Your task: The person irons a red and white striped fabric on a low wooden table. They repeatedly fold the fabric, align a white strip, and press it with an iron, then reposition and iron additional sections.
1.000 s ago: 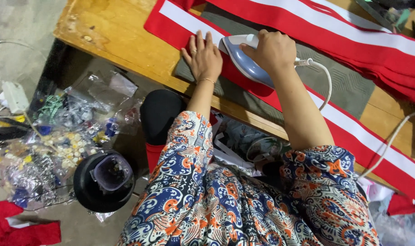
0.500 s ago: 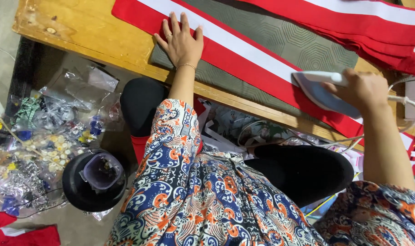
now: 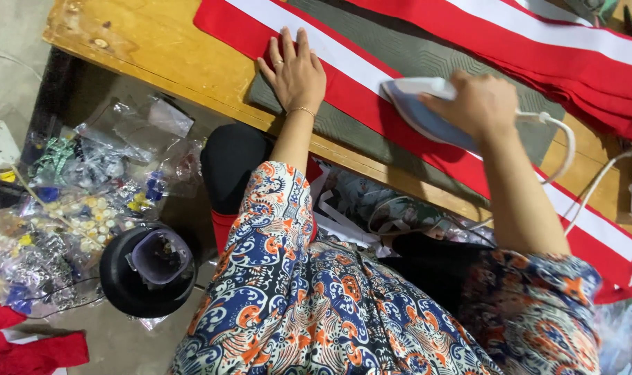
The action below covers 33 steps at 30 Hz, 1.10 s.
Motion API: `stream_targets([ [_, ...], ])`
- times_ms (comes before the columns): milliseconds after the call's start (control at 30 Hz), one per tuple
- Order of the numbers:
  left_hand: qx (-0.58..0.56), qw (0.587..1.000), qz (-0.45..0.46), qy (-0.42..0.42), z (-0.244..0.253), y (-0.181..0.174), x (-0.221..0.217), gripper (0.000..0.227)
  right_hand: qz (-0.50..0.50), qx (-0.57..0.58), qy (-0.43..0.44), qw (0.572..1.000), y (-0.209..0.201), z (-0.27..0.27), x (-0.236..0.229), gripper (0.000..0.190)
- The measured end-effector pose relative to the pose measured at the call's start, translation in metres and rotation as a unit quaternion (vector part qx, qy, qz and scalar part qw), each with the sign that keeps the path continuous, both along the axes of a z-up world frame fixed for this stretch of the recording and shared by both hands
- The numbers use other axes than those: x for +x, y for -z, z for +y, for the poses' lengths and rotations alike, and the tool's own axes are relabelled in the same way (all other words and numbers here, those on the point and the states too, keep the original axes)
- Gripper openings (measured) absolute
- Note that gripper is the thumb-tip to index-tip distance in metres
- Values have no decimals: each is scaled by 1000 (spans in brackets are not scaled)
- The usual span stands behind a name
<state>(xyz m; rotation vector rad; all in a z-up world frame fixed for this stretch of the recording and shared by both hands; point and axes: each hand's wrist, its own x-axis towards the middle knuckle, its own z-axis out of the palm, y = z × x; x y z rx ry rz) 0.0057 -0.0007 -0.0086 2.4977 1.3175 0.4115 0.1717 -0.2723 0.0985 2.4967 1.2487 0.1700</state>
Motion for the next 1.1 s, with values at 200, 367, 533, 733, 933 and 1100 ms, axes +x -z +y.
stream_targets([
  [200, -18, 1000, -6, -11, 1, 0, 0, 53, 13, 97, -52, 994, 15, 125, -18, 68],
  [367, -21, 999, -11, -22, 5, 10, 5, 56, 29, 147, -46, 988, 17, 180, -22, 67],
  [533, -51, 999, 4, -18, 2, -1, 2, 55, 65, 126, -40, 989, 12, 148, -22, 65],
  [733, -42, 999, -1, -11, 3, 1, 2, 64, 39, 58, -13, 997, 5, 40, -10, 74],
  [933, -23, 1000, -1, -5, 2, 3, 0, 68, 12, -49, 52, 997, -6, -97, 6, 74],
  [1100, -1, 1000, -7, -18, 2, 14, 4, 60, -29, -57, 73, 995, 8, -155, 22, 66],
])
